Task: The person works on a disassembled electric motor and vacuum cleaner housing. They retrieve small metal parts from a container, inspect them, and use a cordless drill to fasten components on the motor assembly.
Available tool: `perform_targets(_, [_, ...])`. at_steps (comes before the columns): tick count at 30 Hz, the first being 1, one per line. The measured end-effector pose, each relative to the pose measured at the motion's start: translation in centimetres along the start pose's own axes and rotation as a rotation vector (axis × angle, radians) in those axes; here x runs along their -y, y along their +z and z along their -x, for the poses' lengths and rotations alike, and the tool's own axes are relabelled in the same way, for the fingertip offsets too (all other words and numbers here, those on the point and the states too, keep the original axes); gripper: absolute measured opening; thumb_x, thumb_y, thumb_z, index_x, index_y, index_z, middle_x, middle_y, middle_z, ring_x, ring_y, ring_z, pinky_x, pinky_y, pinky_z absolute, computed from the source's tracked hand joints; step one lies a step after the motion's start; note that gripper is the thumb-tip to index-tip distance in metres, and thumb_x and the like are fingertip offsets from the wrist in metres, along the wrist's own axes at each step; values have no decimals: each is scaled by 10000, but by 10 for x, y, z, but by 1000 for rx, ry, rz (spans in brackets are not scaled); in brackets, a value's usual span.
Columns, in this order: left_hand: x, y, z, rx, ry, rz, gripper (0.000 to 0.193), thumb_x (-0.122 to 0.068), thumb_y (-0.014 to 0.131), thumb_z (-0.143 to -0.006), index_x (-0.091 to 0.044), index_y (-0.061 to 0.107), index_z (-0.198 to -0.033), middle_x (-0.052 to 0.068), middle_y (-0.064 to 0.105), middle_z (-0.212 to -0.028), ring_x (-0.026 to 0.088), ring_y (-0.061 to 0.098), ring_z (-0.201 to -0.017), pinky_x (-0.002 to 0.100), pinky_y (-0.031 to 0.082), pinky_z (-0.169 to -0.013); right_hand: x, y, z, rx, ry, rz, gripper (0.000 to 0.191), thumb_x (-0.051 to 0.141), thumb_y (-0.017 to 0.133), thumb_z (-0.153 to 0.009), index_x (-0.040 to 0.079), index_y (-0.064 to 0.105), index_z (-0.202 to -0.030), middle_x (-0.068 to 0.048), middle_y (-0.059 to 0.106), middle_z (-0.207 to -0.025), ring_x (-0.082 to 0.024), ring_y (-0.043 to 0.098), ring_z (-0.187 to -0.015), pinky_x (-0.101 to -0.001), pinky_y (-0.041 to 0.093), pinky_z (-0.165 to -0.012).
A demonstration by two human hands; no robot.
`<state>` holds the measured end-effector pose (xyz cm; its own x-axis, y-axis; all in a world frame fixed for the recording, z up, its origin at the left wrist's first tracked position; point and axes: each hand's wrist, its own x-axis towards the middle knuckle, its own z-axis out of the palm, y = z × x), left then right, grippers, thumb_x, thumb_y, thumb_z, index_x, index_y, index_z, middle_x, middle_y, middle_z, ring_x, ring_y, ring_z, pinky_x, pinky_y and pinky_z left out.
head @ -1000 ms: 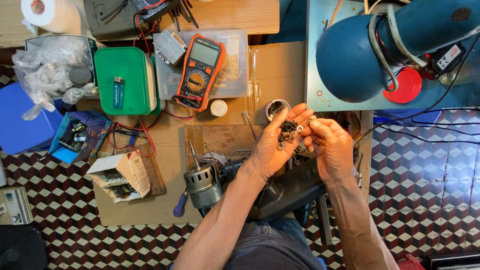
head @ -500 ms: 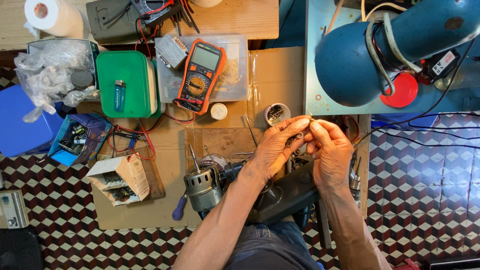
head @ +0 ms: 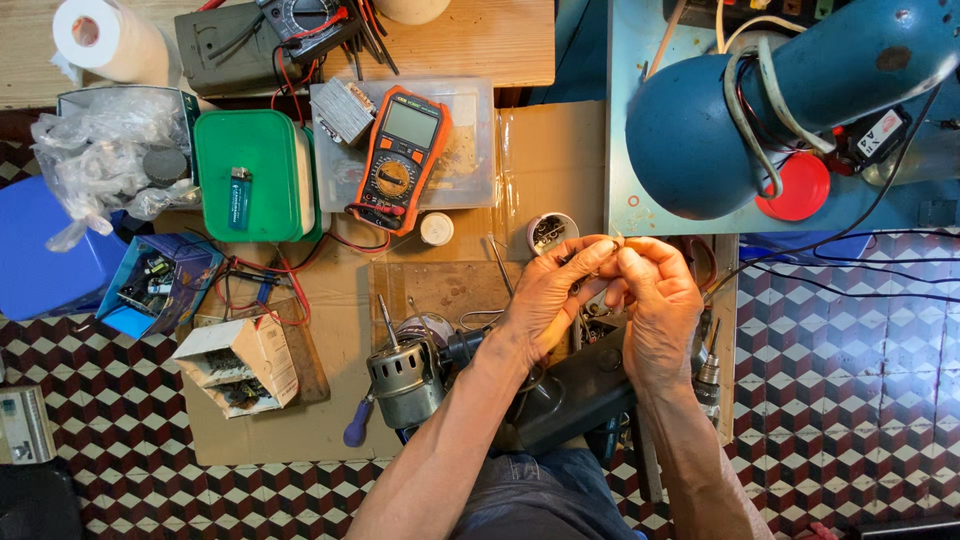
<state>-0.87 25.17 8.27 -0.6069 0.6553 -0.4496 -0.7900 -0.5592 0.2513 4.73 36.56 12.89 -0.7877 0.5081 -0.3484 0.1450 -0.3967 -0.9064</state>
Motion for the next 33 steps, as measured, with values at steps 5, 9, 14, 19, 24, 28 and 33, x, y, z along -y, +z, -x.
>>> perform_targets(5, [0, 0, 1, -18, -15, 0, 212, -137, 700, -998, -2, 695, -1162, 71, 723, -1061, 155, 678, -986, 285, 572, -916, 1, 2, 4, 4, -96, 151, 141, 67, 637, -1040, -19, 627, -1152, -88, 707, -920, -91, 610, -693, -184, 473, -625])
perform_targets(9, [-3, 2, 2, -58, -10, 50, 211, -153, 708, -989, -18, 694, -1151, 77, 732, -1109, 146, 681, -1052, 287, 563, -979, 4, 2, 5, 27, -170, 97, 99, 50, 618, -1064, -14, 622, -1139, -118, 743, -998, -113, 667, -773, -201, 521, -708])
perform_targets(14, [-5, 1, 4, -143, -23, 59, 197, -165, 717, -968, -71, 681, -1137, 76, 728, -1136, 159, 683, -1086, 316, 555, -1009, 8, 5, 10, 43, -282, 252, 92, -10, 597, -1055, -30, 607, -1144, -158, 723, -1113, -160, 734, -998, -266, 619, -908])
perform_targets(19, [-3, -2, 4, -91, 7, 120, 189, -136, 719, -976, -47, 676, -1138, 98, 711, -1138, 203, 683, -1101, 353, 566, -1055, 5, 10, 12, 37, -400, 352, 79, -45, 589, -1052, -26, 559, -1124, -181, 681, -1268, -163, 725, -1095, -262, 618, -962])
perform_targets(24, [-4, -5, 4, -129, -7, 122, 198, -117, 714, -967, -35, 674, -1143, 116, 715, -1142, 210, 690, -1091, 348, 573, -1034, 3, 9, 10, -1, -433, 449, 101, -43, 605, -1040, -9, 563, -1125, -161, 694, -1235, -148, 730, -1085, -234, 629, -909])
perform_targets(28, [-3, -6, 4, -157, -6, 117, 204, -115, 711, -961, -28, 671, -1141, 132, 718, -1155, 221, 701, -1094, 352, 580, -1015, 3, 8, 10, -33, -415, 477, 119, -49, 615, -1037, -2, 586, -1142, -142, 723, -1137, -127, 724, -989, -215, 600, -796])
perform_targets(33, [-2, -4, 3, -175, -20, 87, 215, -118, 711, -950, -25, 667, -1138, 136, 723, -1164, 224, 694, -1116, 352, 586, -1013, 5, 8, 8, -59, -350, 339, 134, -25, 604, -1040, -8, 567, -1168, -130, 740, -1079, -132, 745, -1007, -252, 629, -902])
